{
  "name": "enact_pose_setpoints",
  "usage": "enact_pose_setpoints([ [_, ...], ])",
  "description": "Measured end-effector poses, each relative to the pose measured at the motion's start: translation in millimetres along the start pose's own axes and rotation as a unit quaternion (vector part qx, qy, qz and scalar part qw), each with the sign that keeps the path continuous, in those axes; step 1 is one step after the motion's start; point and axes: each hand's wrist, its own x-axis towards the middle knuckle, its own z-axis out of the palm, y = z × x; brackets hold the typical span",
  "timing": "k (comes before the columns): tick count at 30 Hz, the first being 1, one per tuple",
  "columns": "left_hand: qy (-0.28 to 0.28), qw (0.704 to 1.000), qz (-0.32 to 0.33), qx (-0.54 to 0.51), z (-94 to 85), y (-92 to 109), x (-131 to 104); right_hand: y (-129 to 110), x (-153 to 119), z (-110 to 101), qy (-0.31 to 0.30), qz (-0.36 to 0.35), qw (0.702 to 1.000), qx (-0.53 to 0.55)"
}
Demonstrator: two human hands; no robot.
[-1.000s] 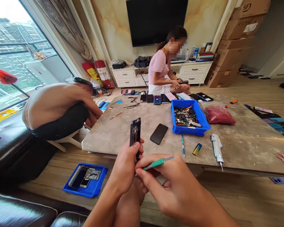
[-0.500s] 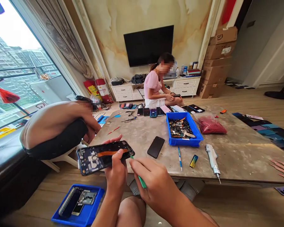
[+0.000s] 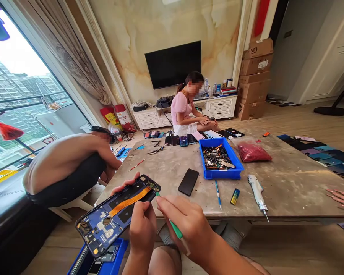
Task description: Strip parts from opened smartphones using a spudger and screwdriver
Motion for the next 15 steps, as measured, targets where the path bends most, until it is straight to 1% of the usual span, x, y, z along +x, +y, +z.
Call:
enact_pose_setpoints([
  [2, 0.034, 0.998, 0.021, 0.051, -0.9, -3, 1, 1, 2, 2, 0.024, 0.037, 0.998, 0.036],
  [4, 0.048, 0.994, 0.041, 0.091, -0.6, -5, 3, 1, 5, 3, 0.041, 0.066, 0.995, 0.059],
  [7, 0.048, 0.989, 0.066, 0.126, 0.9, -4, 5, 0, 11, 3, 0.055, 0.103, 0.989, 0.089],
  [11, 0.042, 0.984, 0.090, 0.147, 0.8, 1, 9, 0, 16, 2, 0.063, 0.143, 0.982, 0.110],
  [15, 0.048, 0.982, 0.111, 0.144, 1.0, 6, 11, 2, 18, 0, 0.044, 0.205, 0.969, 0.127],
])
